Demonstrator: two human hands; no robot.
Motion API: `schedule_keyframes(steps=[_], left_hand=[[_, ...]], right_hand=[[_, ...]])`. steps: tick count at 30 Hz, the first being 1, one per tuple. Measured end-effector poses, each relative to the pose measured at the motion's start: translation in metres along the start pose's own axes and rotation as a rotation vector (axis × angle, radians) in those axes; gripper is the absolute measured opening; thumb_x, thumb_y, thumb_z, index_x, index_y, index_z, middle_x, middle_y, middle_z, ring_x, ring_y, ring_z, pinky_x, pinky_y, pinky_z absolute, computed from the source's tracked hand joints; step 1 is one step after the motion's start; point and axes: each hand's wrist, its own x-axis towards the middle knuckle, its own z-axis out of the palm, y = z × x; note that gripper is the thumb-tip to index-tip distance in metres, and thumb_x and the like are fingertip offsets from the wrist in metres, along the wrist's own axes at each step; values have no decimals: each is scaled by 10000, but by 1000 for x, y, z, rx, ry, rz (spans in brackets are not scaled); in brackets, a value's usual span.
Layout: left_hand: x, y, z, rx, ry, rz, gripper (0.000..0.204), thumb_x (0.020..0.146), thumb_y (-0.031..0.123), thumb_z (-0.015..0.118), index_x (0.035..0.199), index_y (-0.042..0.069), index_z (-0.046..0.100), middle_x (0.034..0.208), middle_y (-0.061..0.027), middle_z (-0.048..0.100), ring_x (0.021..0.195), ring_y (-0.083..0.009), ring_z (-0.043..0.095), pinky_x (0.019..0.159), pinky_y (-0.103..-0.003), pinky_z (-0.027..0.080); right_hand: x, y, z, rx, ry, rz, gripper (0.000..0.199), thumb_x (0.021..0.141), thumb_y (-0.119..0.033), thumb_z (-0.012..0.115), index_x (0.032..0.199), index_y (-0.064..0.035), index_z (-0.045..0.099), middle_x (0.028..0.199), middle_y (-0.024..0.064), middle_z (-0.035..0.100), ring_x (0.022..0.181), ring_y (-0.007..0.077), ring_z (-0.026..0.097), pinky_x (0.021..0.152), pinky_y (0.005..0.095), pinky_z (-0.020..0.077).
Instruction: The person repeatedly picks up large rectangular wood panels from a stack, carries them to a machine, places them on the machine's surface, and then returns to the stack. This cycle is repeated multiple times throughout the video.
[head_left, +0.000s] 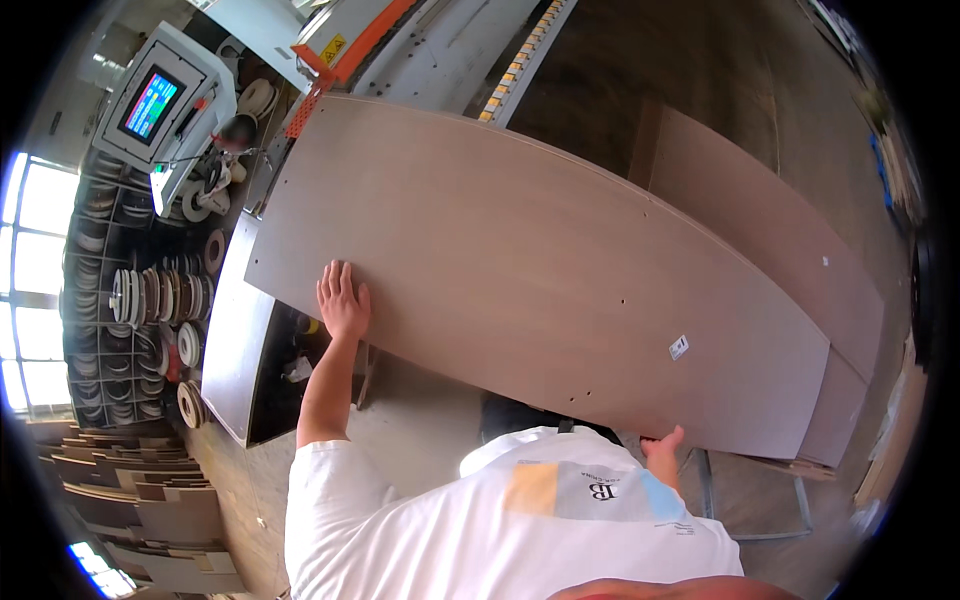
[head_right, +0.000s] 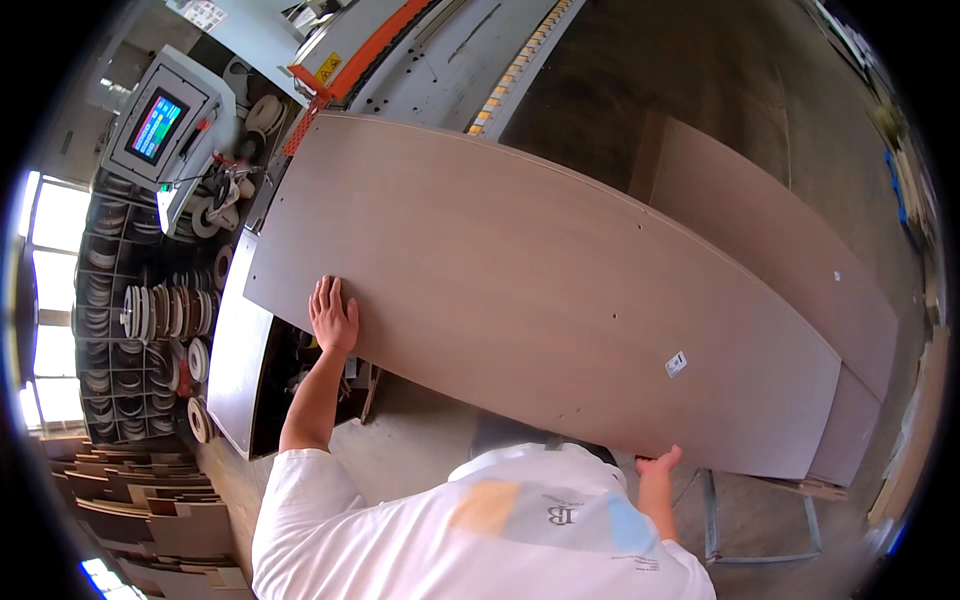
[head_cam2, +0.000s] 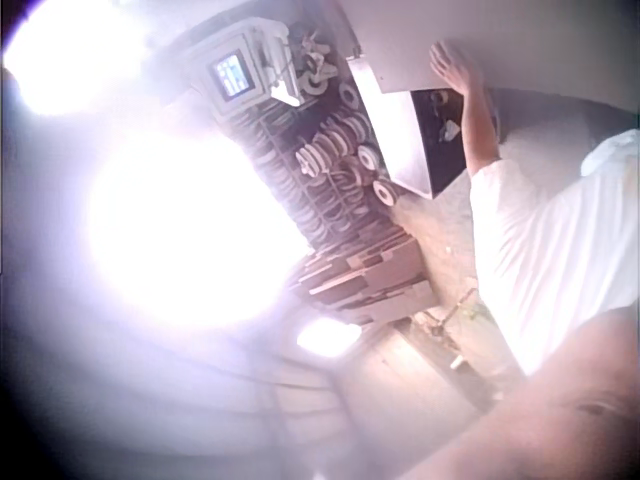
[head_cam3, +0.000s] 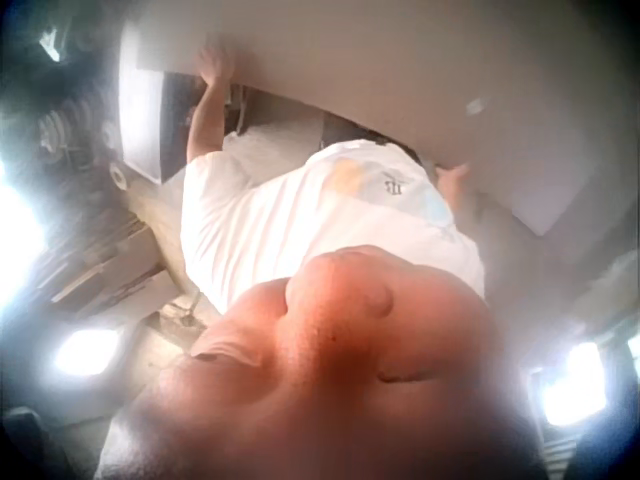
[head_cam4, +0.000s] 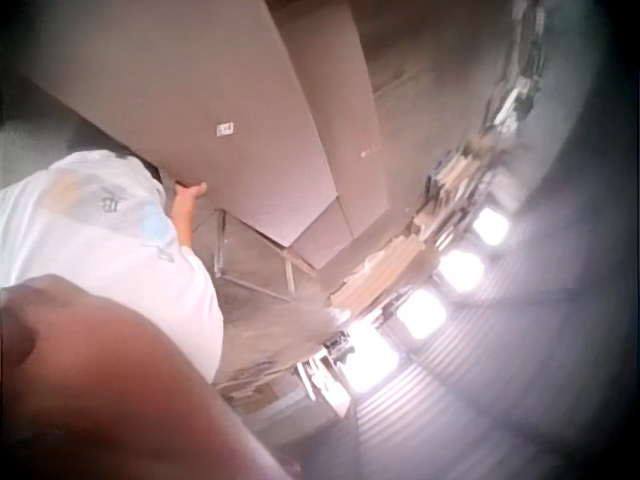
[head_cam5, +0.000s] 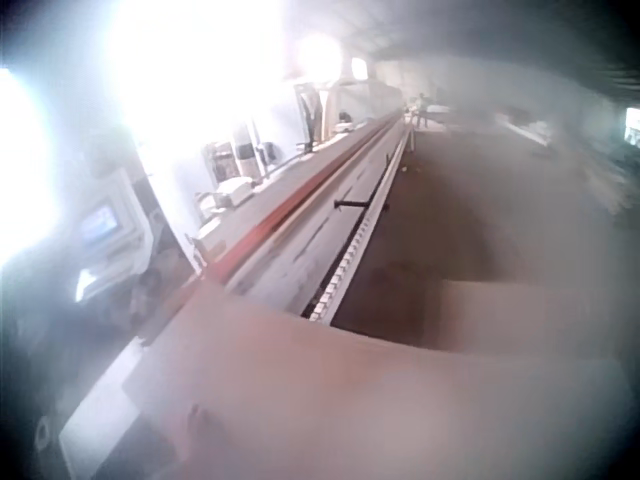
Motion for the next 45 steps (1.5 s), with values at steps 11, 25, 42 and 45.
schedule_keyframes(steps=[11, 25, 42, 45], left_hand=[[20, -36, 24, -159, -54, 17, 601, 918, 332, 622, 1454, 106, 471, 1562, -129, 402, 1481, -315, 314, 1227, -481, 224], [51, -94, 53, -156, -30, -138, 512, 943, 310, 569, 1434, 173, 514, 1543, -48, 453, 1455, -270, 367, 1190, -558, 231], [99, -163, 75, -118, -96, -437, 537, 947, 444, 537, 1448, 256, 498, 1590, 20, 388, 1498, -231, 288, 1152, -700, 202], [101, -164, 79, -134, -77, -424, 535, 940, 439, 549, 1440, 254, 509, 1584, 14, 396, 1497, -233, 288, 1152, -700, 199]], right_hand=[[-62, -1, -18, -3, -211, 100, 623, 970, -544, 341, 1385, -116, 523, 1389, 97, 562, 1249, 287, 544, 990, 496, 478], [-119, 21, -19, -178, -164, 50, 663, 969, -582, 382, 1408, -93, 473, 1434, 95, 513, 1296, 275, 483, 1087, 436, 396], [-121, 70, 36, -302, -76, 54, 619, 969, -578, 450, 1397, -133, 494, 1392, 81, 543, 1239, 262, 526, 993, 427, 451], [-119, 71, 48, -330, -60, 51, 612, 969, -577, 462, 1395, -140, 498, 1385, 78, 548, 1229, 259, 533, 976, 425, 461]])
